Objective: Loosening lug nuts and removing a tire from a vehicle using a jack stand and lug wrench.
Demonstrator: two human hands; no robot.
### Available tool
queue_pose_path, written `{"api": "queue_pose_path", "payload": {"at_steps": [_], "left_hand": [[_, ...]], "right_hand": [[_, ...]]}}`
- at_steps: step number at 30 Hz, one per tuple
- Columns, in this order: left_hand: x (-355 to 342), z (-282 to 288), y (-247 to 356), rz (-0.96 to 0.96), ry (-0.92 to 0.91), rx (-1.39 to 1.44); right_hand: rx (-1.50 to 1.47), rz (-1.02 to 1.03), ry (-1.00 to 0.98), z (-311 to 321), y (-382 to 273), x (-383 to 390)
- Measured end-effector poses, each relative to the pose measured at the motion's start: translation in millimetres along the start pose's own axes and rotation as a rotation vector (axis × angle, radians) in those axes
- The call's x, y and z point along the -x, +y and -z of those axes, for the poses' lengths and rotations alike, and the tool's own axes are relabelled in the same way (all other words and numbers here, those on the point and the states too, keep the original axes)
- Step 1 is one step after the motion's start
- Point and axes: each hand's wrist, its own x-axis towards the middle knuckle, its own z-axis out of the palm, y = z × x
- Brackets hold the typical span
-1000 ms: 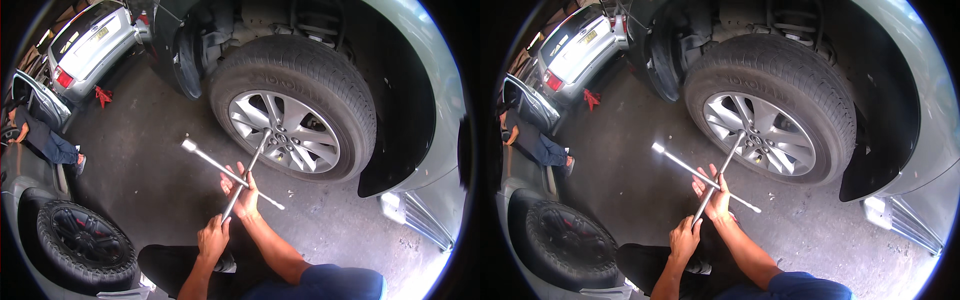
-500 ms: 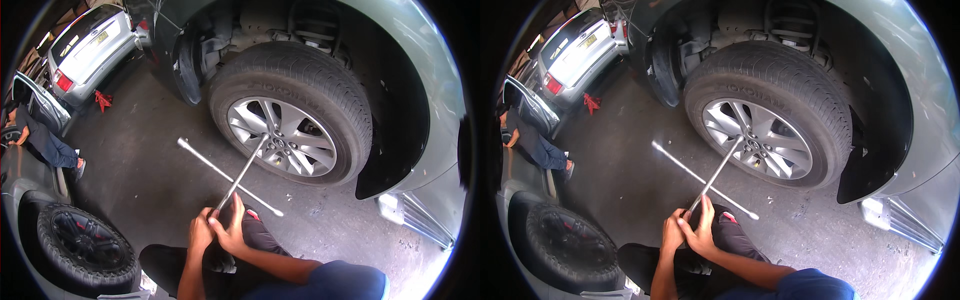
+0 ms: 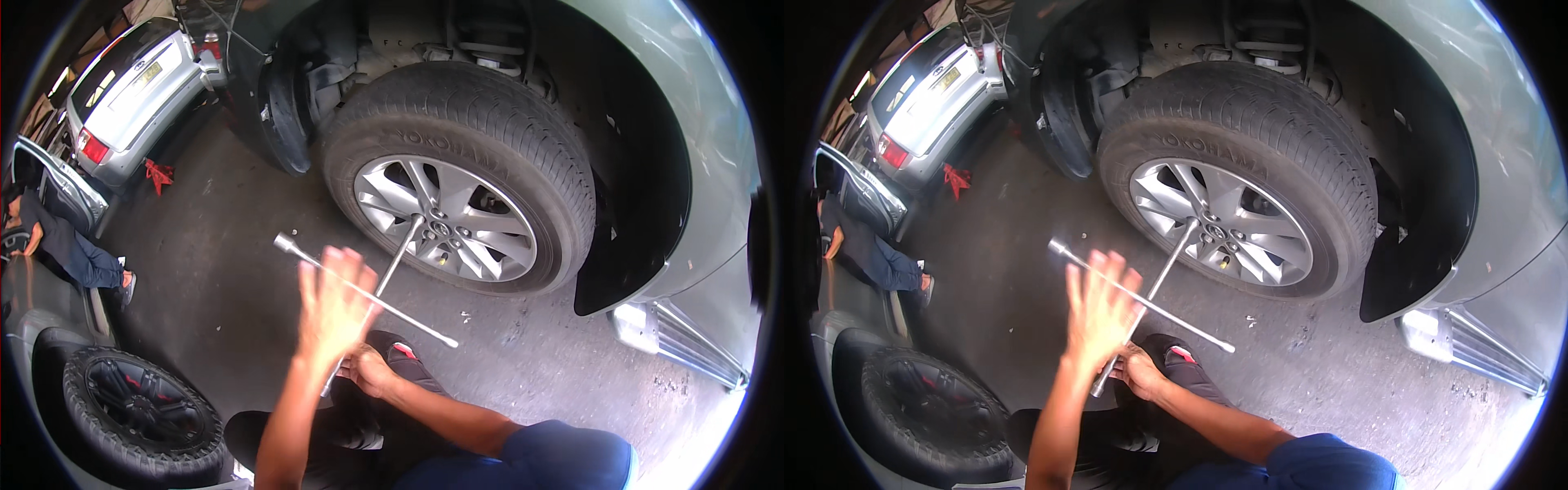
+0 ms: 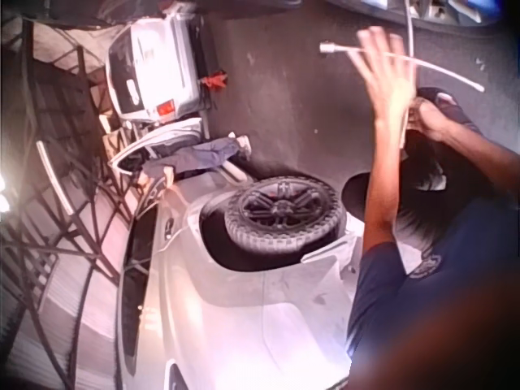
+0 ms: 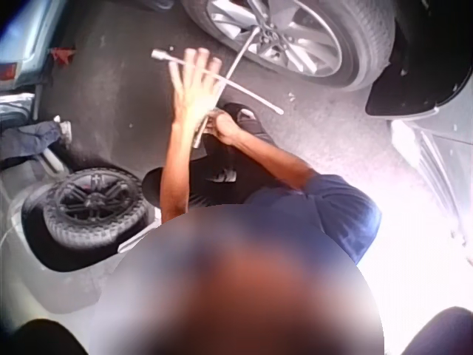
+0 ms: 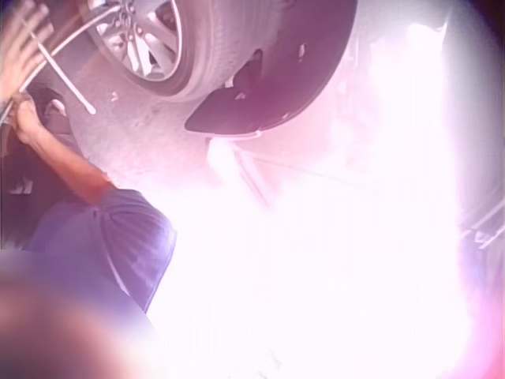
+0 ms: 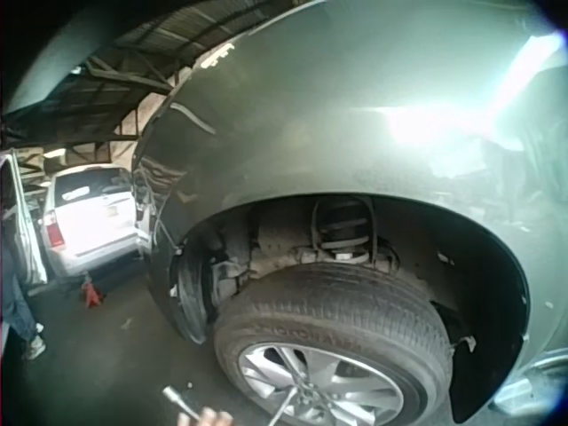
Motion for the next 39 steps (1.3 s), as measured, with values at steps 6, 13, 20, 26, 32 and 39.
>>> {"api": "queue_pose_path", "payload": {"at_steps": [6,13,20,26,32,39], "left_hand": [[63,-99,-114,0.671,-1.133,0.791],[97,-22,-40,0.639,-0.487,0.702],[136,-1,8,0.95,-0.551,0.981],[139,-7,17,0.892,-0.369,0.647],[131,-17,30,0.743,-0.176,0.509],[157,-22,25,0.802,-0.072,0.651]], "right_hand": [[-0.031,-0.046,-0.066,-27,16,-3],[-0.029,0.002,0.003,-1,1,8],[0.056,0.051,-0.027,-11,2,10],[0.159,0.115,-0.069,-17,2,5],[0.129,0.207,-0.005,-12,17,-6],[0.182,0.178,-0.007,-20,30,7]]}}
